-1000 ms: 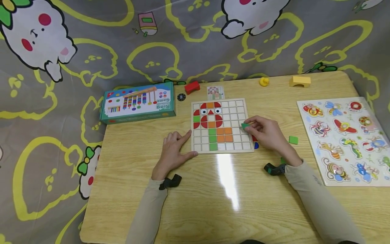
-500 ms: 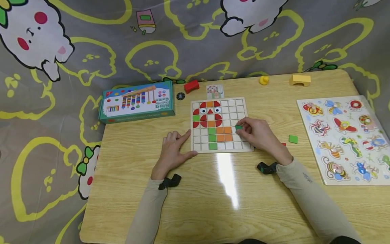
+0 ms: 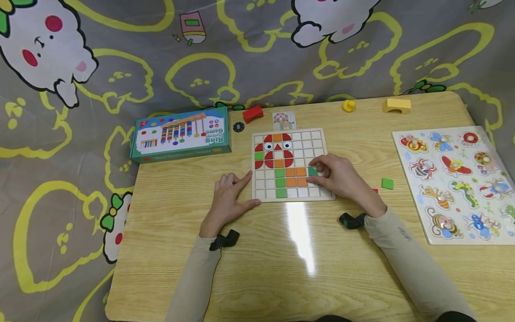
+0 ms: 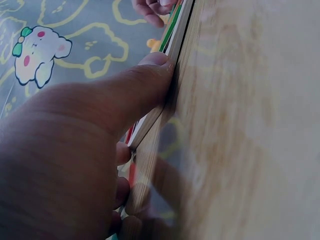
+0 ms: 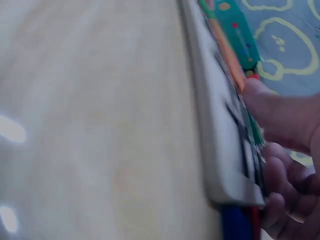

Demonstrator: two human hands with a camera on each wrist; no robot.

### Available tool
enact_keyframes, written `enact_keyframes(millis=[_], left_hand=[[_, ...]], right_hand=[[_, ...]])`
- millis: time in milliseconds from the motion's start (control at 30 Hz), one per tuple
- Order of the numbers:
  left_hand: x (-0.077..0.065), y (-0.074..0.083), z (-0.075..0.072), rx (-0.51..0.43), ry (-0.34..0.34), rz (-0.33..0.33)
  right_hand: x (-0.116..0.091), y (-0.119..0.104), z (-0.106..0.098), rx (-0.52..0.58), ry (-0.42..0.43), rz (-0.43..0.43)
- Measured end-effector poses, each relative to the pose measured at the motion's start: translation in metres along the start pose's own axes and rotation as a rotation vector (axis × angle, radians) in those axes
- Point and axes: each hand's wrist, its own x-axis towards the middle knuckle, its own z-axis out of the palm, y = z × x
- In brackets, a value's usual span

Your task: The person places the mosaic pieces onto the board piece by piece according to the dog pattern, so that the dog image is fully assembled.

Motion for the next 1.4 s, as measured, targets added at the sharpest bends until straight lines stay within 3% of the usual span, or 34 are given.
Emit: enact_keyframes(millis=[333,767,1033,1233,1400], left_hand=[[0.000,0.004,-0.004,-0.005,0.004,0.006],[-0.002,0.006,-0.003,-0.023,-0.005,-0.001],[-0.002,0.006,-0.001,-0.011,-0.004,0.014],[-0.002,0.006,-0.002,-0.005,0.003,0.017],[-0.001,0.006,-0.003,-0.009,0.007,0.018]], right_hand=[[-0.004,0.002,-0.006,0.086,-0.014,0.014],[-0.011,0.003,-0.012,0.116,0.007,0.058],[-0.040,0.027,-0.053,0.017,0.073,0.163],[-0.072,0.048,-0.092,-0.076,0.035,0.237],[-0.094,0.058,-0.111,-0.161,-0.002,0.236]])
